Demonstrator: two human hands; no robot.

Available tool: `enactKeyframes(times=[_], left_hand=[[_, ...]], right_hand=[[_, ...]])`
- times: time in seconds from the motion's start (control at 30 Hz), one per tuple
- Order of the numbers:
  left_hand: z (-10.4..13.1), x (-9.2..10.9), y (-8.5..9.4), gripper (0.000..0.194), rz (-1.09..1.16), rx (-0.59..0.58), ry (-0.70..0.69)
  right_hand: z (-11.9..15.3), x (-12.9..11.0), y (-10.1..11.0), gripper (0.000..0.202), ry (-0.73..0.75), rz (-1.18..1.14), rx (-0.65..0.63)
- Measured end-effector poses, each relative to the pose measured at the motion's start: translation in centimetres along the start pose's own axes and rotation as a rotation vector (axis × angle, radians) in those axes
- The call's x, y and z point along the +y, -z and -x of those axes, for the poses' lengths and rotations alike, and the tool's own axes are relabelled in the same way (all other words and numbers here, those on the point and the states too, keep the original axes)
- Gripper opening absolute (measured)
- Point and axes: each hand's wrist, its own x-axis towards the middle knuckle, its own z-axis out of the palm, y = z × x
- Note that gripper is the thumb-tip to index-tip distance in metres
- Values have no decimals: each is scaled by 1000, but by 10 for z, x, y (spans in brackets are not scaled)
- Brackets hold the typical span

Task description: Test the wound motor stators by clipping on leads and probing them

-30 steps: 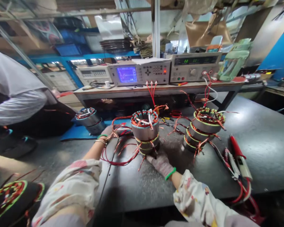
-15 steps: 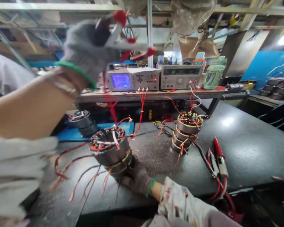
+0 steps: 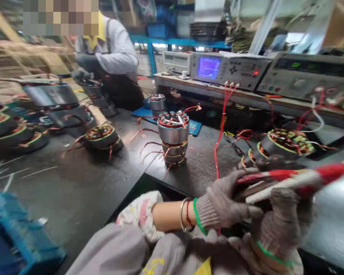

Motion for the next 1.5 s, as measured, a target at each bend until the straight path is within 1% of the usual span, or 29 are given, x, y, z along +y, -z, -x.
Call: enactKeyframes(times=[0.07,0.1,0.17,0.23,0.27,0.37,0.4,0.43,0.5,0.53,0.57,0.6,0.7,0.73,0.77,0.8,0.83,0.87,0.9,0.97,1.03,1.07,1.13,1.17,1.2,1.23,1.3,1.37,1.5], left_hand=[[18,-14,24,63,130,-39,106],[24,-16,34,55,193,-10,140],[31,-14,48,40,269,147,136],[37,-10,58,36,279,362,55],[40,-8,63,36,270,452,21],[53,-6,81,39,191,696,-50],[58,-5,88,40,159,786,-90],[63,-4,95,41,135,873,-139],[69,1,106,43,129,1004,-233],[71,4,110,44,142,1023,-247],[73,7,111,45,154,1017,-237],[73,11,111,46,160,983,-212],[73,18,110,56,104,774,-104],[73,18,110,57,76,720,-84],[73,17,112,56,53,693,-77],[74,15,115,54,38,696,-75],[75,13,119,50,29,725,-77],[76,10,122,48,25,760,-72],[77,7,125,48,24,782,-54],[79,4,128,52,31,785,-2],[82,6,130,54,32,764,28],[84,8,130,53,23,754,30],[89,11,133,51,-10,750,30],[92,13,136,53,-32,760,35],[96,13,139,56,-50,778,42],[99,13,143,60,-61,809,46],[103,12,150,68,-62,881,28],[104,12,153,67,-41,911,-6],[103,20,150,65,18,971,-65]], right_hand=[[6,10,-13,35,-96,-85,47],[9,17,-21,29,-162,-111,32],[14,32,-41,26,-245,-139,-21],[17,42,-58,29,-220,-172,-43],[16,44,-64,29,-195,-190,-83],[5,35,-67,27,-126,-205,-303],[-1,29,-65,25,-97,-209,-339],[-7,23,-62,25,-50,-213,-332],[-16,16,-60,32,75,-167,-251],[-17,16,-62,39,150,-100,-231],[-16,17,-65,46,233,-5,-270],[-14,21,-70,54,326,106,-364],[-4,31,-88,84,610,388,-775],[-3,32,-93,90,678,426,-888],[-5,31,-97,86,717,445,-953],[-11,29,-100,73,732,451,-959],[-21,25,-104,57,737,445,-919],[-35,21,-109,44,735,428,-835],[-53,18,-116,36,746,423,-714],[-97,16,-137,40,795,467,-479],[-143,21,-160,40,893,702,-377],[-164,26,-170,38,892,774,-376],[-198,37,-182,23,808,775,-367],[-209,43,-184,17,760,741,-362],[-215,48,-183,18,724,705,-350],[-218,52,-180,25,681,661,-346],[-216,56,-175,40,569,566,-366],[-208,53,-174,53,444,475,-425],[-178,32,-175,79,79,296,-518]])
